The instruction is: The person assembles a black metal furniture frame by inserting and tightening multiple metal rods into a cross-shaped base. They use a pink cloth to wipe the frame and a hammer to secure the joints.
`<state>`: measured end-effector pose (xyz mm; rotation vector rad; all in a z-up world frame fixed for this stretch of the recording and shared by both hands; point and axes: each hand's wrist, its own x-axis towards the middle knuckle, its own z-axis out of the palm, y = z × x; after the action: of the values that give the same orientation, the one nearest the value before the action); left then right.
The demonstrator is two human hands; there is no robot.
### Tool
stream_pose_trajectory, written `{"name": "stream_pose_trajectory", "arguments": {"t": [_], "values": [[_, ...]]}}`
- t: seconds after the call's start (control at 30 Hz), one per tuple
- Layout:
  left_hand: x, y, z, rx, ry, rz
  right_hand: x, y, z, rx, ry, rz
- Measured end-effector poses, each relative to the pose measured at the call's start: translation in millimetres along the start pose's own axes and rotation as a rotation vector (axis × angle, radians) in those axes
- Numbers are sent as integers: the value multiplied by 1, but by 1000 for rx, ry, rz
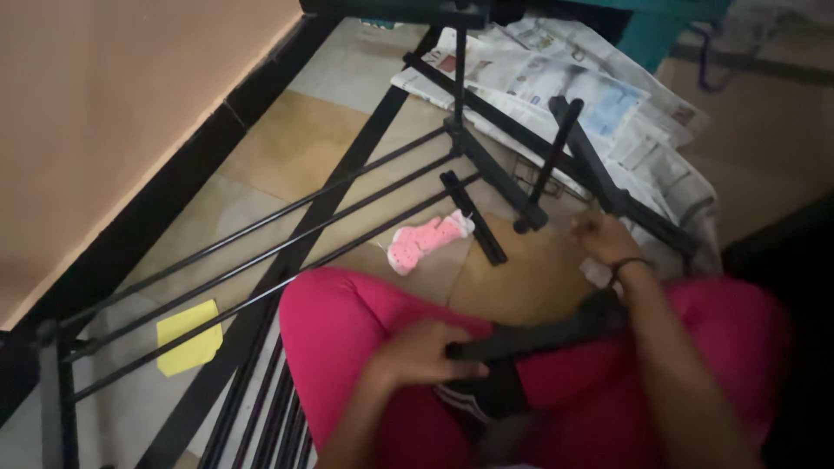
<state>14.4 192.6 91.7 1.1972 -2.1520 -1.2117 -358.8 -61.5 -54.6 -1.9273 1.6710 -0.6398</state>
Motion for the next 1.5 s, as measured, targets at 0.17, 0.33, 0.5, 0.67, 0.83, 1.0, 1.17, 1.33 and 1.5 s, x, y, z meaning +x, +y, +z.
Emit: {"name": "stream_pose_trajectory", "arguments": {"t": [0.17,0.33,0.5,0.67,0.83,1.0,1.17,1.33,1.5], "values": [[-5,-26,4,-77,-179,4,6,12,3,-75,-156,100],[2,-23,3,-221,-305,-72,-12,-22,-15,9,-273,125],[21,-33,6,-18,-362,-22,-19,-39,-10,-57,-474,172],[49,-44,27,112,-79,278,-10,-17,9,-84,-328,100],[65,-47,6,-6,-398,-95,6,-1,44,54,-235,0],[108,-73,-34,48,103,-88,13,-9,61,131,-166,-159],[125,-113,-27,422,375,-175,6,-38,45,189,-191,-3],[117,-125,-3,367,242,-147,-8,-53,30,-97,-163,203],[118,-116,-8,363,249,-155,-15,-55,28,-164,-142,133]]}}
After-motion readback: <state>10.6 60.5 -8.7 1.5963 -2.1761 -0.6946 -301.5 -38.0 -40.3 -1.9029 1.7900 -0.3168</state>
